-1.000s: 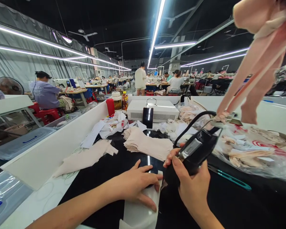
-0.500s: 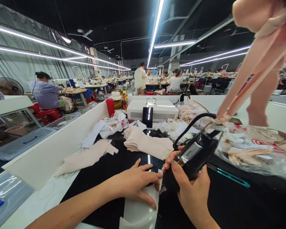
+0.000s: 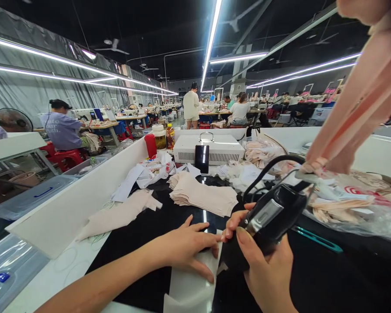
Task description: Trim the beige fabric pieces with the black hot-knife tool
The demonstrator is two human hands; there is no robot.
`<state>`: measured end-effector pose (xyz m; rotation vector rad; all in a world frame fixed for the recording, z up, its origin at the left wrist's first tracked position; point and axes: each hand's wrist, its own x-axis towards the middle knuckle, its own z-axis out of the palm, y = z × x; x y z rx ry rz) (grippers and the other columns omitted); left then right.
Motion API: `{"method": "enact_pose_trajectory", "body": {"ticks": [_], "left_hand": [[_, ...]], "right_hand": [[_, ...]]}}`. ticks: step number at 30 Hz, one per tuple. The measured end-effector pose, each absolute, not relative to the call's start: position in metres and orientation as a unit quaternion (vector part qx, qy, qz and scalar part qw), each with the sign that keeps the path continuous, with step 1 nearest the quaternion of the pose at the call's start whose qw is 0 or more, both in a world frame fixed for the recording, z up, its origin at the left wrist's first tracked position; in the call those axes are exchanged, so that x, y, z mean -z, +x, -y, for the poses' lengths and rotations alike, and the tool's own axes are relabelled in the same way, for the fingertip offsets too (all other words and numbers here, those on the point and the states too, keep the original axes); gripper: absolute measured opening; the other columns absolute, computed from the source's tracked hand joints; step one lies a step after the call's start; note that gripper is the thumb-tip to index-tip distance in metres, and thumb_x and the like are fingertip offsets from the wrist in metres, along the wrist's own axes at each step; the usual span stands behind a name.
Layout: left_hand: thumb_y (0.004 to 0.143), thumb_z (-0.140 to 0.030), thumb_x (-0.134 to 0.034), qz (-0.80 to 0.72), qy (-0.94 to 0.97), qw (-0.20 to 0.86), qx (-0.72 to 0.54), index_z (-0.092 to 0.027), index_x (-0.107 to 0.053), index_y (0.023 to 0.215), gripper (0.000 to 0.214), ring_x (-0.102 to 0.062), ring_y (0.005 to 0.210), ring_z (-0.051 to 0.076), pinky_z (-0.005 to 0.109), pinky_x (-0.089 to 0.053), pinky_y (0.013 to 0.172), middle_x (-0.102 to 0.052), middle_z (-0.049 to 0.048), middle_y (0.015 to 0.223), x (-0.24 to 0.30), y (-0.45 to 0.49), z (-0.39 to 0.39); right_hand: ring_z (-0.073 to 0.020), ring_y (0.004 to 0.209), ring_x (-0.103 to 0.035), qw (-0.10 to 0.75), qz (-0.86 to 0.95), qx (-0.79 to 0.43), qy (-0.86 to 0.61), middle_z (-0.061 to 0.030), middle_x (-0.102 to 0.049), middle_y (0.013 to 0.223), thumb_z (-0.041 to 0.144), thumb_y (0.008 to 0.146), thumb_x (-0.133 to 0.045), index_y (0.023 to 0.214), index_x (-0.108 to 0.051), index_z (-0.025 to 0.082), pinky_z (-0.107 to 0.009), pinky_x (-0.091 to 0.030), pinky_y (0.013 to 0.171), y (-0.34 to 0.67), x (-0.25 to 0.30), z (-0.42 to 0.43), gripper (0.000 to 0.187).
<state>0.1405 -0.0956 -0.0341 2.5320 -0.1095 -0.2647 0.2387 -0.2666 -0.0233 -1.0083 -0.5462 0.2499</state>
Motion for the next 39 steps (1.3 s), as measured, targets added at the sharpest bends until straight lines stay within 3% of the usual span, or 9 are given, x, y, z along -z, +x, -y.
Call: {"method": "enact_pose_trajectory", "body": {"ticks": [4,9,18,26,30,39], "left_hand": [[0.093,-0.063,-0.084,0.048,0.952,0.287,0.09,-0.029,-0.068,0.137,0.059,-0.028,0.166,0.046,0.088,-0.004,0.124,-0.065,0.0106,0.153,0.033,0.141,0.096],[0.093,-0.061,-0.084,0.049,0.951,0.291,0.096,-0.03,-0.067,0.139,0.057,-0.025,0.168,0.045,0.088,-0.001,0.124,-0.062,0.009,0.157,0.03,0.141,0.097],[0.094,-0.057,-0.085,0.038,0.949,0.295,0.102,-0.029,-0.069,0.126,0.046,-0.023,0.169,0.043,0.082,-0.004,0.129,-0.06,0.0047,0.162,0.028,0.137,0.094],[0.096,-0.058,-0.082,0.049,0.948,0.298,0.1,-0.034,-0.06,0.147,0.061,-0.023,0.168,0.044,0.087,-0.003,0.125,-0.062,0.0063,0.159,0.028,0.139,0.096],[0.095,-0.061,-0.082,0.05,0.948,0.297,0.1,-0.032,-0.067,0.14,0.056,-0.022,0.168,0.045,0.086,-0.003,0.126,-0.057,0.0062,0.164,0.029,0.141,0.096],[0.097,-0.059,-0.081,0.055,0.947,0.302,0.092,-0.03,-0.068,0.138,0.052,-0.021,0.169,0.044,0.084,-0.002,0.127,-0.049,0.006,0.171,0.028,0.141,0.096]], "right_hand": [[-0.0195,0.069,-0.07,0.835,0.254,-0.099,-0.478,0.0011,-0.074,0.09,0.047,0.088,-0.091,0.119,-0.063,0.03,-0.036,-0.062,0.07,0.232,0.021,0.265,0.045],[-0.0198,0.069,-0.071,0.824,0.253,-0.092,-0.498,0.0015,-0.076,0.091,0.049,0.09,-0.088,0.121,-0.063,0.031,-0.036,-0.063,0.071,0.231,0.019,0.265,0.043],[-0.0194,0.061,-0.07,0.829,0.292,-0.083,-0.469,0.0018,-0.075,0.083,0.043,0.086,-0.094,0.118,-0.063,0.03,-0.035,-0.064,0.06,0.255,0.024,0.264,0.046],[-0.0174,0.063,-0.069,0.838,0.259,-0.092,-0.472,0.0023,-0.073,0.086,0.043,0.087,-0.092,0.119,-0.063,0.029,-0.032,-0.062,0.06,0.24,0.018,0.262,0.046],[-0.0165,0.06,-0.067,0.837,0.245,-0.095,-0.481,0.0015,-0.072,0.089,0.043,0.089,-0.09,0.119,-0.064,0.028,-0.028,-0.058,0.052,0.235,0.016,0.263,0.043],[-0.0166,0.062,-0.067,0.83,0.251,-0.091,-0.49,0.0022,-0.073,0.088,0.044,0.087,-0.091,0.121,-0.062,0.029,-0.029,-0.059,0.057,0.237,0.016,0.263,0.046]]}}
